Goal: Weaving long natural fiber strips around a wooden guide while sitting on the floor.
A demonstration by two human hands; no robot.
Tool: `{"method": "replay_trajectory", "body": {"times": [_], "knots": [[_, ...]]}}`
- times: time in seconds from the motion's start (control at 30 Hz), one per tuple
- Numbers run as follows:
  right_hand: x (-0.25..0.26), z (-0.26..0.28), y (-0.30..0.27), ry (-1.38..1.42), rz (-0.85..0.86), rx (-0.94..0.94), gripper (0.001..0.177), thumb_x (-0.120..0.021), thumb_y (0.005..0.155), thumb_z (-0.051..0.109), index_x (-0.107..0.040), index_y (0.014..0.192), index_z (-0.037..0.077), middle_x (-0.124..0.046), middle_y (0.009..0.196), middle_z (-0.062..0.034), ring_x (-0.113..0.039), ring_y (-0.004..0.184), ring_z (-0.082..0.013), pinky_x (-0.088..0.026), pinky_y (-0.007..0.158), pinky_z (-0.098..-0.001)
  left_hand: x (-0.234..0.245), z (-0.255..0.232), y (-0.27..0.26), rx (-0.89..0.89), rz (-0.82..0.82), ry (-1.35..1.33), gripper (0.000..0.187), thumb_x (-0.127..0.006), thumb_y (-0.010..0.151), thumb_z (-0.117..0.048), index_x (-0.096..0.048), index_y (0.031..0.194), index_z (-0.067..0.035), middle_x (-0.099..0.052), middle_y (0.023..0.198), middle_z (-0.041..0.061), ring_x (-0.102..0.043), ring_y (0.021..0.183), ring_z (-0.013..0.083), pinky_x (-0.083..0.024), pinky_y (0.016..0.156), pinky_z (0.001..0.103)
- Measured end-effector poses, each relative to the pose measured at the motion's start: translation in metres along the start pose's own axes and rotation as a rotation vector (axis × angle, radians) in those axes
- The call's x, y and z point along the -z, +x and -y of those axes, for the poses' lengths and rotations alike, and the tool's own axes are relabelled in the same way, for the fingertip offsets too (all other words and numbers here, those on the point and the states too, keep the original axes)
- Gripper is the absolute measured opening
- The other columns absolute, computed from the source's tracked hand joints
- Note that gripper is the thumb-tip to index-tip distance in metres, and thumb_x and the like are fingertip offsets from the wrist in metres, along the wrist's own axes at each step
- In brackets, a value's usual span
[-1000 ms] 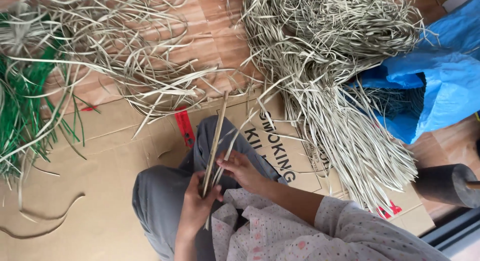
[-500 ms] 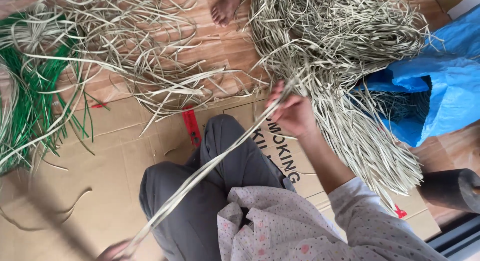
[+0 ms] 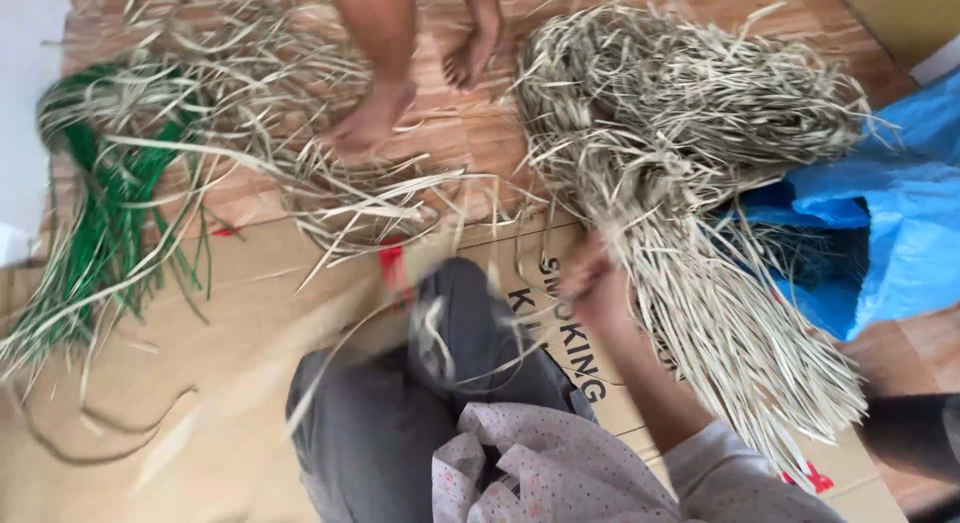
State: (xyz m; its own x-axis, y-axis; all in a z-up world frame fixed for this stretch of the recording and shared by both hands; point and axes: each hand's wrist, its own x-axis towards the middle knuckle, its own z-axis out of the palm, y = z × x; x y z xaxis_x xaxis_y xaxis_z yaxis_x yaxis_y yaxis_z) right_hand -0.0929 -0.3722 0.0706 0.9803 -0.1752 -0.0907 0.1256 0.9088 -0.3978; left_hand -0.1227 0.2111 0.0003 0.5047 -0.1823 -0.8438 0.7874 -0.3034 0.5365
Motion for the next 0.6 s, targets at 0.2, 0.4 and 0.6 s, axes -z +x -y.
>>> {"method": "replay_trajectory", "body": {"times": [0.2,0.4,0.6], "knots": [[-0.145,-0.166,-0.076,-0.709,0.434,0.007,0.048,-0.039,0.108,0.045,-0.052,0.127,0.002,-0.055,0.137,-0.0146,-0.057,0.117,-0.0193,-0.045,0.105,-0.0337,-0.235,-0.127,-0.107,-0.992,-0.508,-0.038,0.024,-0.058,0.098,-0.021,-0.074,0.111,-0.007,-0.079,0.11,0.005,-0.071,0.107,0.0134,-0.051,0.096,0.029],[-0.132,-0.146,-0.038,-0.468,0.295,-0.28,0.047,-0.049,0.104,0.046,-0.055,0.131,0.008,-0.067,0.114,-0.0104,-0.067,0.088,-0.0187,-0.054,0.069,-0.0285,-0.223,-0.125,-0.123,-1.015,-0.462,0.064,0.017,-0.064,0.097,-0.02,-0.074,0.101,-0.006,-0.06,0.065,-0.003,-0.052,0.059,0.0085,-0.043,0.056,0.027],[-0.008,0.025,0.084,-0.01,0.645,-0.242,0.031,-0.055,0.101,0.017,-0.069,0.125,0.004,-0.07,0.113,-0.0136,-0.067,0.092,-0.0204,-0.054,0.078,-0.027,-0.134,-0.083,-0.151,-0.792,-0.432,0.226,0.024,-0.064,0.094,-0.023,-0.077,0.104,-0.006,-0.068,0.077,0.001,-0.063,0.071,0.0119,-0.05,0.061,0.026]]}}
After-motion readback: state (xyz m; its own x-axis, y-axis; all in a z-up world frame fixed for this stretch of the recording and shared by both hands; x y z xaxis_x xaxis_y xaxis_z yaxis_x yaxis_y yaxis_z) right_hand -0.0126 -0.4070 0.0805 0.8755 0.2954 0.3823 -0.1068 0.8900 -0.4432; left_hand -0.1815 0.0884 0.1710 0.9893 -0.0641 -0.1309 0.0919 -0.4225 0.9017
